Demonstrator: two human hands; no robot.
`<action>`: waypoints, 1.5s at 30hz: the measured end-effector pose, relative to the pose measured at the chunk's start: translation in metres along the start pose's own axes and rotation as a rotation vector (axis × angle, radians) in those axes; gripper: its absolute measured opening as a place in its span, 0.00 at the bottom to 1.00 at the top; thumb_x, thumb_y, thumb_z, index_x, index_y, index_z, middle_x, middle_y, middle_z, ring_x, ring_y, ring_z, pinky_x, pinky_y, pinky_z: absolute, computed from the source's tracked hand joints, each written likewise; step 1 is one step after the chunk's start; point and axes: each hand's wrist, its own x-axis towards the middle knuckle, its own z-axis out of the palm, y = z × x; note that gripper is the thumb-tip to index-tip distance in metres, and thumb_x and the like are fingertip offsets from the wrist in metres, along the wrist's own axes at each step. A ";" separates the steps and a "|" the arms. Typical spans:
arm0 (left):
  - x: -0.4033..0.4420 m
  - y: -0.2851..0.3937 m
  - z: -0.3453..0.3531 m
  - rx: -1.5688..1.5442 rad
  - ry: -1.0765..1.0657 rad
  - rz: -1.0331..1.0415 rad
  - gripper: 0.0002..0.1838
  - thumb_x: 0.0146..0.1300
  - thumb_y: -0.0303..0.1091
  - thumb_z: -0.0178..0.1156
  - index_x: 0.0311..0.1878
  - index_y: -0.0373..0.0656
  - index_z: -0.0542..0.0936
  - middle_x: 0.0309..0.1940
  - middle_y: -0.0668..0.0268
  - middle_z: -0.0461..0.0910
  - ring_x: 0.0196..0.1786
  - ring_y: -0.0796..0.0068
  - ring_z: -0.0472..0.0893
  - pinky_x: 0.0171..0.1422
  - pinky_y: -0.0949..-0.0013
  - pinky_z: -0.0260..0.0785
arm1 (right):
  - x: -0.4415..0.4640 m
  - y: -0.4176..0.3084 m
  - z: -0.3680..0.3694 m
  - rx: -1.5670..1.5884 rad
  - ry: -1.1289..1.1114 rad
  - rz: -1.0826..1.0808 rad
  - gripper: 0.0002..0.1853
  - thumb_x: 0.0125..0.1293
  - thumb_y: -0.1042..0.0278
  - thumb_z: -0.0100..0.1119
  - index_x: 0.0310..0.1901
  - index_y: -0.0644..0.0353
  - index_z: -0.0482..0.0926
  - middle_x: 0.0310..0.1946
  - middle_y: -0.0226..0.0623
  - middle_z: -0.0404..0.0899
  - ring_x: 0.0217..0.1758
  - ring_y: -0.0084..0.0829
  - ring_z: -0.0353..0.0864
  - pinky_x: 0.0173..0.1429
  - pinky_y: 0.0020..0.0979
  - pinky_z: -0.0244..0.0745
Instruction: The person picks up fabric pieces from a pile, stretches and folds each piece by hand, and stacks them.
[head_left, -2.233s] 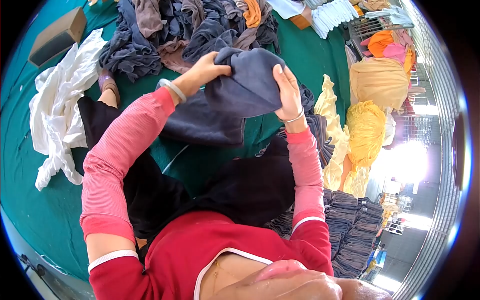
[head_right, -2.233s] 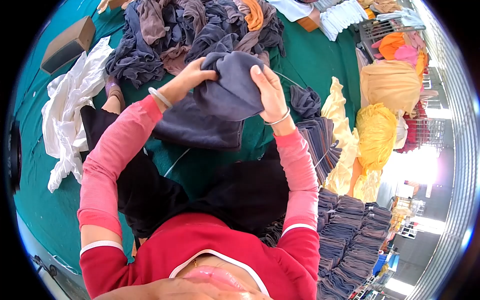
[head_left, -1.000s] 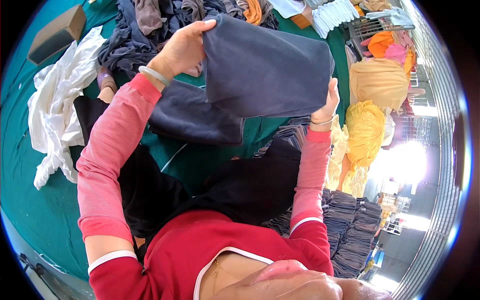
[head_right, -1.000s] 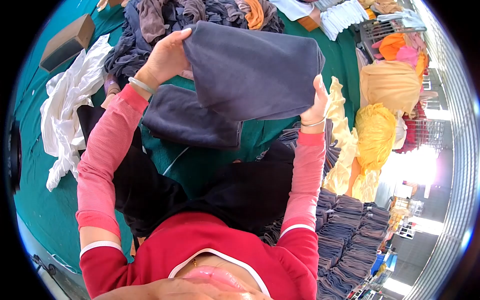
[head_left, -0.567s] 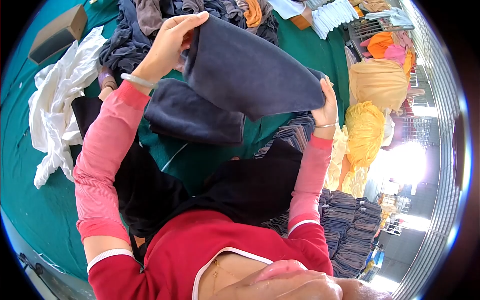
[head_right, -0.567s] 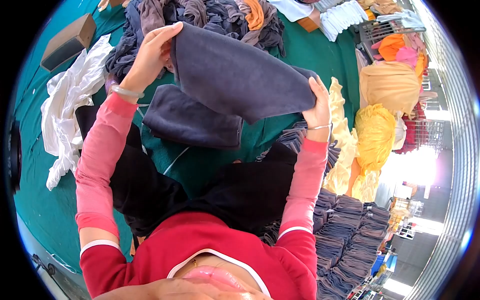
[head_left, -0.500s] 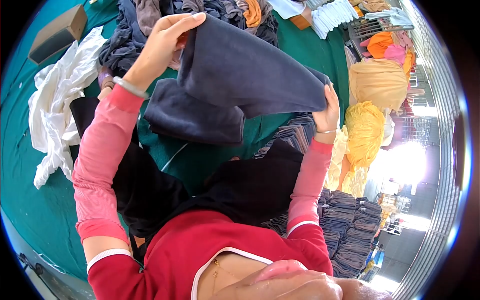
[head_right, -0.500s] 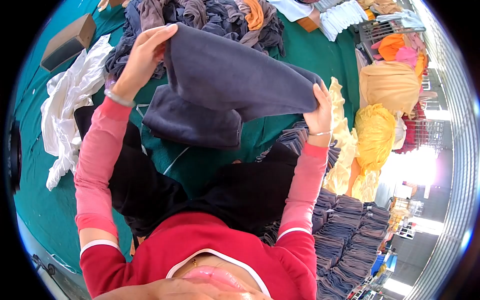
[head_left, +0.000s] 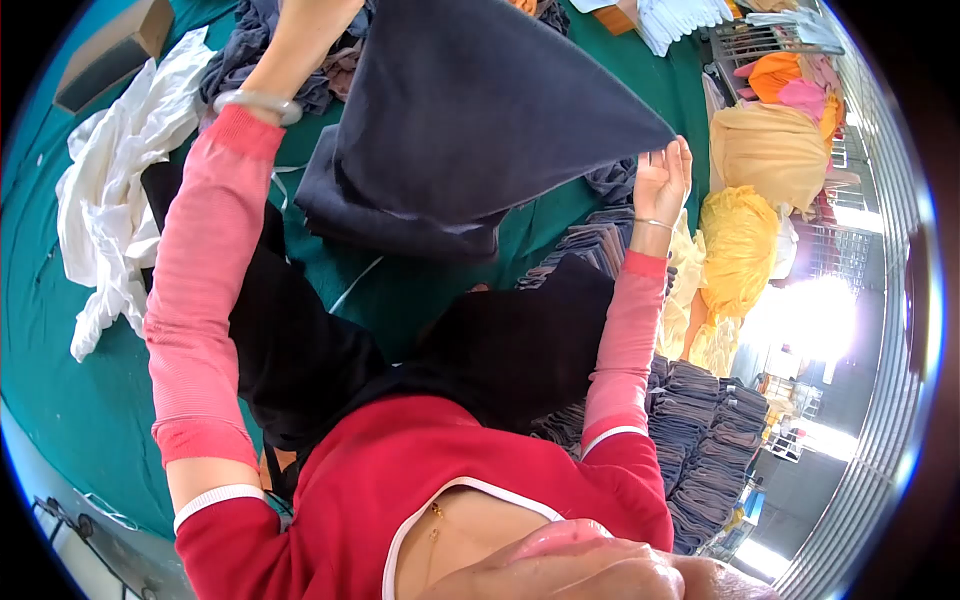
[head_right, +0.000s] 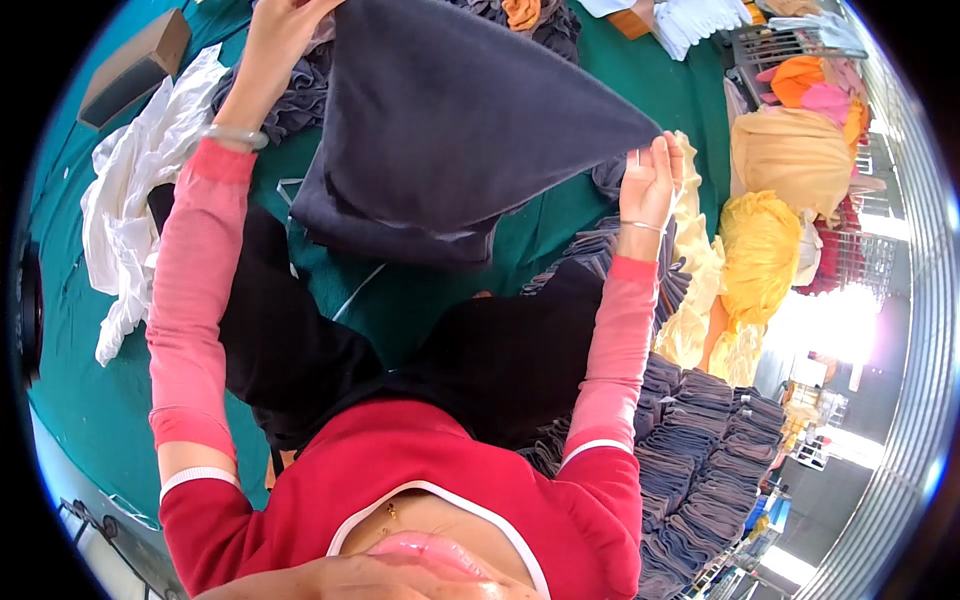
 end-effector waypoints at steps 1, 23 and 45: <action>0.003 -0.001 0.002 0.036 0.042 0.090 0.12 0.58 0.36 0.64 0.27 0.34 0.80 0.25 0.70 0.78 0.28 0.86 0.72 0.32 0.79 0.61 | 0.001 0.000 0.004 -0.003 0.014 -0.014 0.09 0.64 0.73 0.56 0.46 0.57 0.74 0.43 0.35 0.78 0.50 0.30 0.75 0.59 0.37 0.66; -0.122 -0.065 -0.077 0.228 -0.621 -0.634 0.11 0.57 0.35 0.61 0.25 0.36 0.78 0.19 0.72 0.74 0.30 0.86 0.74 0.37 0.80 0.65 | -0.121 0.054 -0.023 -0.411 -0.083 0.826 0.19 0.57 0.72 0.61 0.51 0.63 0.74 0.36 0.31 0.78 0.37 0.16 0.75 0.40 0.18 0.71; -0.188 -0.189 0.063 0.953 -0.369 -0.159 0.25 0.59 0.57 0.54 0.51 0.49 0.74 0.51 0.55 0.68 0.57 0.53 0.67 0.64 0.32 0.44 | -0.030 0.265 -0.097 -1.560 -0.333 0.396 0.51 0.54 0.28 0.50 0.72 0.46 0.41 0.70 0.59 0.43 0.72 0.61 0.40 0.70 0.56 0.41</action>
